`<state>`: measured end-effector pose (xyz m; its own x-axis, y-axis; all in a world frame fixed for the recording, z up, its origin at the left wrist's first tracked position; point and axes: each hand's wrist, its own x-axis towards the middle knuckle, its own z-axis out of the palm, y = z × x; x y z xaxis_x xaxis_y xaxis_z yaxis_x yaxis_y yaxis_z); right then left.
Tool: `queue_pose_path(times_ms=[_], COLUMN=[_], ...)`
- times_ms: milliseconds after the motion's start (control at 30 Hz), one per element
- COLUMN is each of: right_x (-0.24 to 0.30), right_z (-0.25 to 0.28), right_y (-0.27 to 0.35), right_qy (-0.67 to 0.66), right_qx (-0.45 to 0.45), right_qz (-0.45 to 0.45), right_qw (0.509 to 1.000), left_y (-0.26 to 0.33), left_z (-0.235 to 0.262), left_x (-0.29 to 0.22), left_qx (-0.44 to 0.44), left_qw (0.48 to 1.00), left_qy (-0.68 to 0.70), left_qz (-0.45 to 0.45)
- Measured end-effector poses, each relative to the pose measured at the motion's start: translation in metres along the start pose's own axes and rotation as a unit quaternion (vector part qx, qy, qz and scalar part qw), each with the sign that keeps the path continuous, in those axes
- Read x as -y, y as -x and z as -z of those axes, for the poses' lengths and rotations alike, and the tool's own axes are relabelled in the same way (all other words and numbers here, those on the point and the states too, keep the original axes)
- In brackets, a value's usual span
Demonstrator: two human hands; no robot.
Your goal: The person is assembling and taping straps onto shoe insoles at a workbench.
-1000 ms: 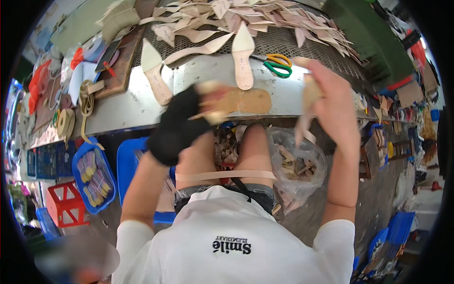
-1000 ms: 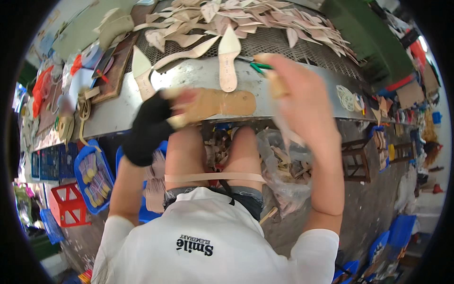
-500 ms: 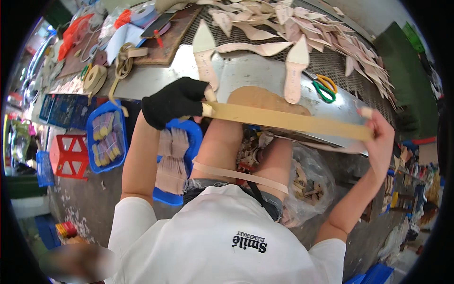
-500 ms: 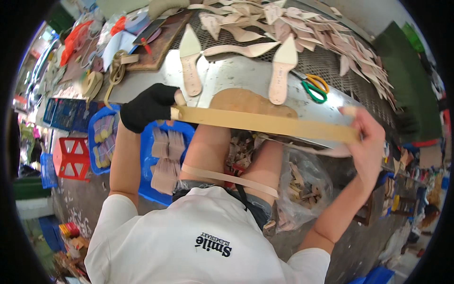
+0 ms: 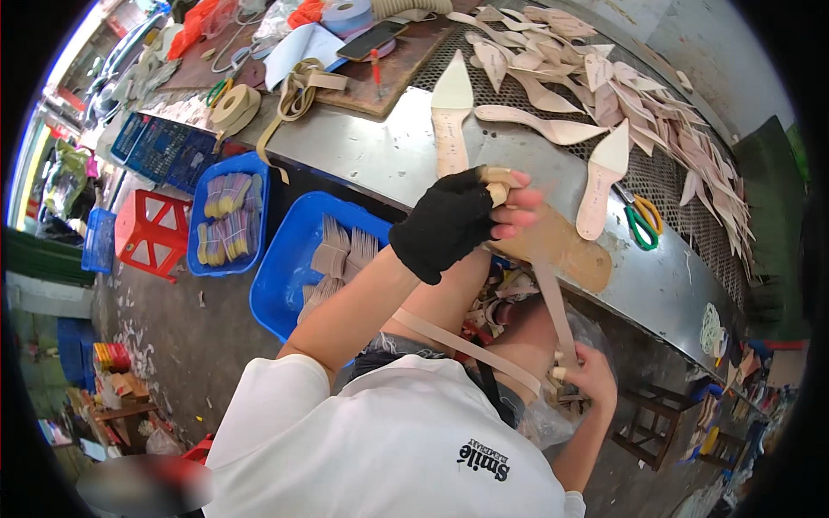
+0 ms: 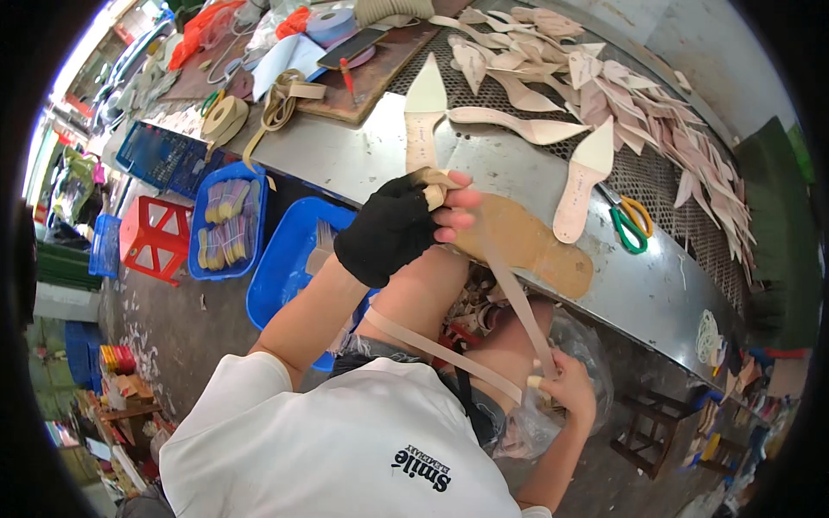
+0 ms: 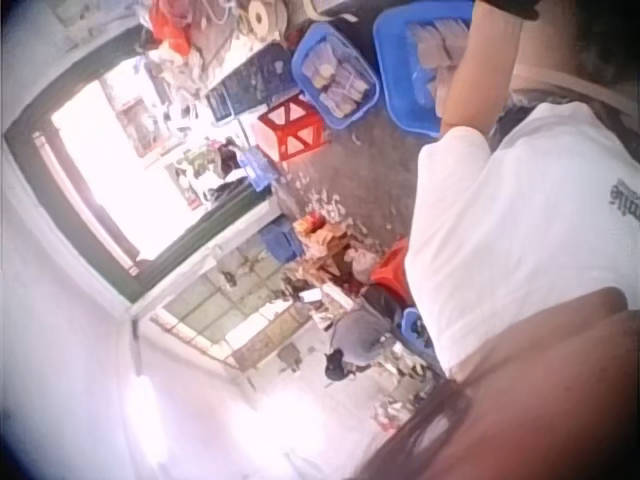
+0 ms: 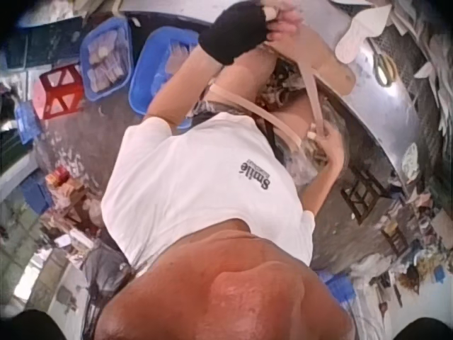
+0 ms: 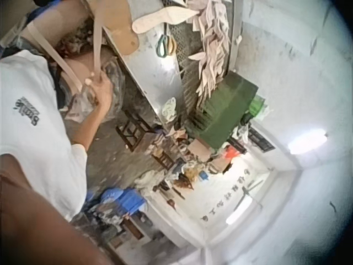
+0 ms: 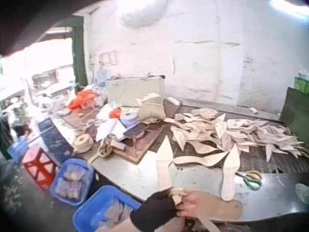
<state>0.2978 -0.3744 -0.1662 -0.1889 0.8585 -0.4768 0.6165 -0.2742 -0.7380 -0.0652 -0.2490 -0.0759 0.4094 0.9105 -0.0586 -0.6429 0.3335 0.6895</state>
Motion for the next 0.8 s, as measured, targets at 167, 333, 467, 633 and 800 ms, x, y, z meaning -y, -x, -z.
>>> queue_pose_path(times_ms=[167,333,467,633,800], right_x=[0.046,0.047,0.04,0.034,0.014], right_z=[0.005,0.04,0.1,0.153,0.191], right_y=[-0.008,-0.072,-0.167,-0.213,-0.213], right_qy=[0.003,0.005,0.204,0.399,0.262], right_qx=[-0.107,-0.242,-0.505,-0.39,-0.314], right_qz=[0.079,0.143,0.177,0.06,0.066], right_qw=[0.991,0.96,0.82,0.827,0.91], left_y=[-0.01,-0.016,-0.014,-0.013,-0.01], left_z=[-0.004,0.008,0.016,0.027,0.036], left_x=[0.013,0.042,0.046,0.057,0.048], left_qx=[-0.056,-0.069,-0.088,-0.131,-0.172], left_qw=[0.965,0.978,0.979,0.979,0.985], left_qy=[-0.254,-0.176,-0.186,-0.158,-0.012], left_qz=[0.02,-0.085,-0.007,0.0,0.014])
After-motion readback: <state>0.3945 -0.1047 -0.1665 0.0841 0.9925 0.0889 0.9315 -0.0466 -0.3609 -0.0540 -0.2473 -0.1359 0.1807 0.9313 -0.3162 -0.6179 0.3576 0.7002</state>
